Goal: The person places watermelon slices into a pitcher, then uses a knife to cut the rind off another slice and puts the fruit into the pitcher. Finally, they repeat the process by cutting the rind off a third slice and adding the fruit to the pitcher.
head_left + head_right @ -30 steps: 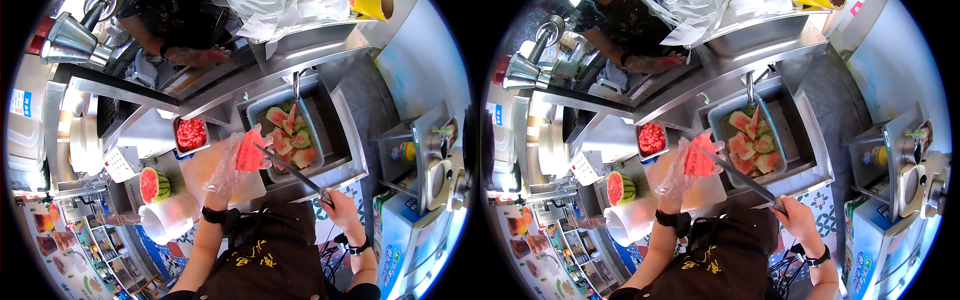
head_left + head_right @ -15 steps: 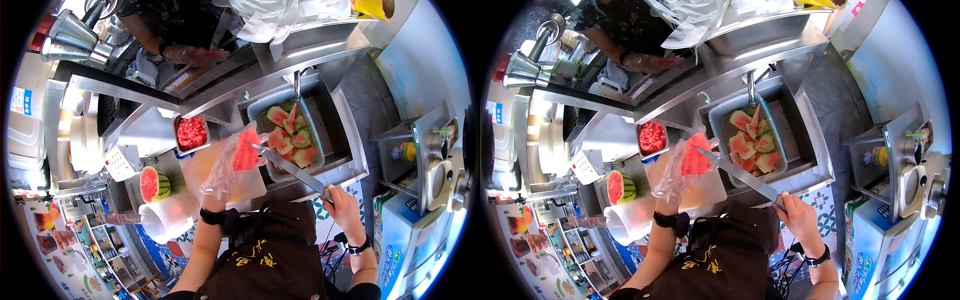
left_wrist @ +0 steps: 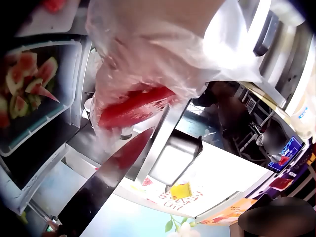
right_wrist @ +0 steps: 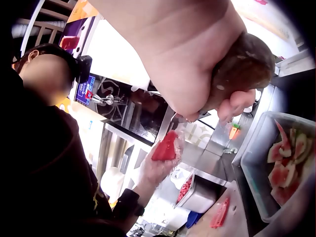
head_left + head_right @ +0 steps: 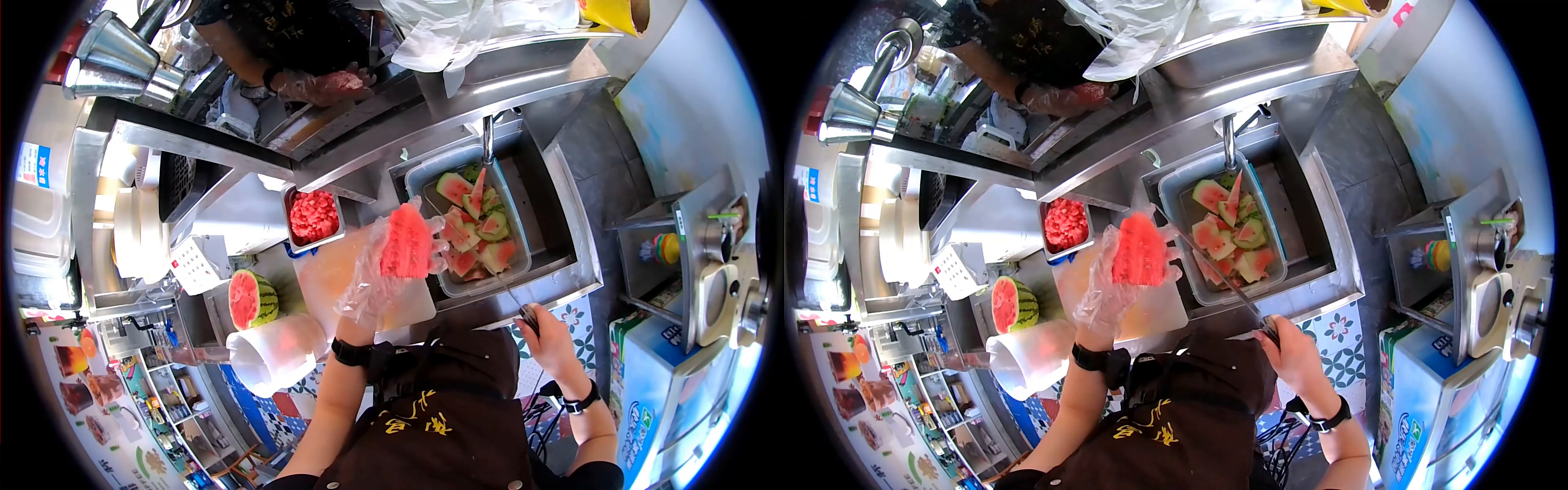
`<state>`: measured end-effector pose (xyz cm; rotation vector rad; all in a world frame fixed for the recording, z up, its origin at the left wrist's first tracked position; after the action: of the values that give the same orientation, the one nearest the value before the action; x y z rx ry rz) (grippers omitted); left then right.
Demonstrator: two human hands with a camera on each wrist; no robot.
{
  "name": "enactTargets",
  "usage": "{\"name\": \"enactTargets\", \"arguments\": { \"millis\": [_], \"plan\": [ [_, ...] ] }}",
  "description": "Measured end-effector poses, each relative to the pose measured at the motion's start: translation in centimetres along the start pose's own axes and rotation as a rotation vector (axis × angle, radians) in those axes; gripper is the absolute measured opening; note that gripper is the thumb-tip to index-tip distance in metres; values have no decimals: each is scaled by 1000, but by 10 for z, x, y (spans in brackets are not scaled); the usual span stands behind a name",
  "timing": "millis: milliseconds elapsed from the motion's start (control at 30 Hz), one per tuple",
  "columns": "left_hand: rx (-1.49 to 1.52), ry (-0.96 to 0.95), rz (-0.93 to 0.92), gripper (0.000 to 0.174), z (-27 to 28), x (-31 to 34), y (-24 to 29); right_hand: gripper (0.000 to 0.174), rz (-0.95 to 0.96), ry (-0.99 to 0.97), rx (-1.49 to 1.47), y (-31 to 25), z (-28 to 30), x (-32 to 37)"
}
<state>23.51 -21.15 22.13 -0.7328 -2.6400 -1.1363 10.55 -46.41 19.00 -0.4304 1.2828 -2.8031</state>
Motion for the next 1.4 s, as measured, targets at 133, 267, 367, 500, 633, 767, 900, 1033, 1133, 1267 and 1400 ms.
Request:
{"name": "enactTargets", "arguments": {
  "millis": [133, 267, 367, 500, 633, 767, 900, 1033, 1133, 1267, 1400],
  "plan": [
    [-92, 74, -51, 69, 32, -4, -5, 30, 114, 40, 119, -11, 9, -1],
    [-104, 80, -72, 65, 33, -3, -3, 33, 183, 70, 194, -20, 9, -1],
    [-119, 32, -83, 64, 18, -3, 6, 36, 192, 78, 234, -21, 10, -2],
    [-329, 64, -115, 64, 12, 3, 12, 40, 207, 118, 305, -25, 16, -1],
    [-433, 53, -240, 55, 30, 5, 11, 48, 198, 125, 383, -26, 22, 0],
    [-582, 29, -229, 52, 8, 9, 20, 51, 203, 141, 411, -26, 24, 0],
    [-623, 3, -276, 48, 10, 6, 24, 51, 198, 148, 428, -27, 25, 0],
    [-757, 56, -228, 58, 3, 10, 27, 50, 206, 160, 412, -28, 25, -2],
    [-454, -3, -223, 57, 12, 10, 20, 47, 208, 154, 351, -26, 19, -4],
    [-248, 29, -137, 69, 8, 16, 18, 40, 205, 131, 224, -27, 14, -7],
    [-60, -53, -56, 76, -7, 5, 14, 35, 183, 109, 167, -23, 10, -7]
  ]
}}
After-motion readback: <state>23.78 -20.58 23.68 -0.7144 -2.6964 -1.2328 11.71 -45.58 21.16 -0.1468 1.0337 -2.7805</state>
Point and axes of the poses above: each hand's wrist, its own x-axis away from the middle knuckle, its own z-axis out of the back of the hand, y = z × x, the point moved 7 cm from there along -x, towards the middle knuckle, and after that the axes turned 2 degrees about -y, right-handed, at the moved point
